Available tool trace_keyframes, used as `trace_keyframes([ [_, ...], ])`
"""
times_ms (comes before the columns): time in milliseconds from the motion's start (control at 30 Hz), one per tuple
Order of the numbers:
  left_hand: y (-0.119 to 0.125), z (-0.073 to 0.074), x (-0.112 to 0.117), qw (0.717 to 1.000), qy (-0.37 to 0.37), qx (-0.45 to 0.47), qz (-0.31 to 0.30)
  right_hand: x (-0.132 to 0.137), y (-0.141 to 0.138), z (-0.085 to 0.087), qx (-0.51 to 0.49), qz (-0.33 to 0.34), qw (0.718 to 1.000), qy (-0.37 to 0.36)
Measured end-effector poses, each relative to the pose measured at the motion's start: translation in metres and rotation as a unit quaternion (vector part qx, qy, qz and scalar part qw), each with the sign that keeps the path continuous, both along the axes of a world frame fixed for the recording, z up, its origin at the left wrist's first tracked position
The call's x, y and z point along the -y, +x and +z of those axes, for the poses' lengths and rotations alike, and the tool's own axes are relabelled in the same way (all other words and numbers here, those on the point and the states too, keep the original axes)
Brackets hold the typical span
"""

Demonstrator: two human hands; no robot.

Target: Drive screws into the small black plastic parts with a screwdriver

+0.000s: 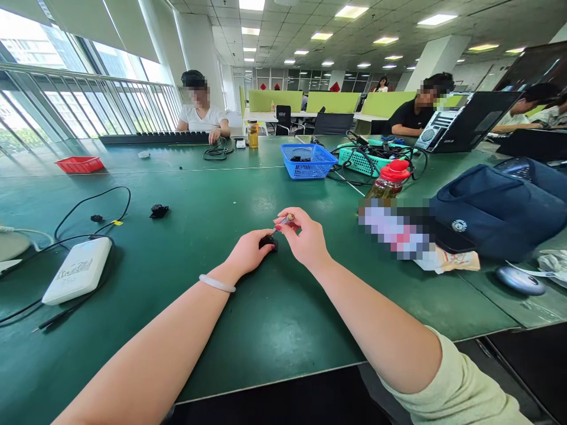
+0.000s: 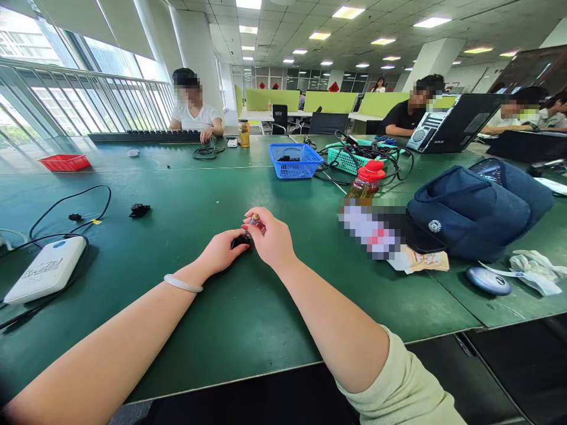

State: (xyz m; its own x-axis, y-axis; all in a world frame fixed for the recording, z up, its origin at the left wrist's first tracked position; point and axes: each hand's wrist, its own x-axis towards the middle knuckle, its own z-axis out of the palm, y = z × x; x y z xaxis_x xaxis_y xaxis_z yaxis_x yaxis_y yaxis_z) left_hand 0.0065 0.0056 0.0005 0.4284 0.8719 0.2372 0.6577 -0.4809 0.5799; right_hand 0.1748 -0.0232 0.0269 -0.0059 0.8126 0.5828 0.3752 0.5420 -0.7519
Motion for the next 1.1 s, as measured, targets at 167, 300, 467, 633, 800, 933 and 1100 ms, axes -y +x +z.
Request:
trace_keyframes([
  [167,-0.0012,-0.0024,-0.0016,1.0,-0.008,0.014,0.005,0.0018,0.0006,0.0007,0.006,-0.03,0.999,0.02],
  [300,-0.0019,-0.0045,-0.0026,1.0,-0.009,0.022,0.017,0.0035,0.0028,0.002,-0.006,-0.029,0.998,0.057],
  [467,-0.001,-0.0031,-0.0019,0.999,-0.028,0.033,0.021,0.0045,0.0027,0.0027,0.016,-0.014,0.998,0.057],
  [633,-0.0009,-0.0031,-0.0022,0.999,-0.027,0.034,0.015,0.0043,0.0017,0.0018,0.013,-0.002,0.998,0.066],
  [800,-0.001,-0.0022,-0.0025,1.0,-0.015,0.019,0.004,0.006,0.0006,0.0028,0.008,0.011,0.997,0.082],
  [933,-0.0009,-0.0008,-0.0015,1.0,-0.012,0.017,0.001,0.0068,-0.0007,0.0043,0.039,0.024,0.997,0.069],
  [1100,-0.0027,-0.0045,-0.0034,0.999,-0.019,0.043,0.006,0.0073,-0.0013,0.0046,0.06,0.022,0.995,0.071],
])
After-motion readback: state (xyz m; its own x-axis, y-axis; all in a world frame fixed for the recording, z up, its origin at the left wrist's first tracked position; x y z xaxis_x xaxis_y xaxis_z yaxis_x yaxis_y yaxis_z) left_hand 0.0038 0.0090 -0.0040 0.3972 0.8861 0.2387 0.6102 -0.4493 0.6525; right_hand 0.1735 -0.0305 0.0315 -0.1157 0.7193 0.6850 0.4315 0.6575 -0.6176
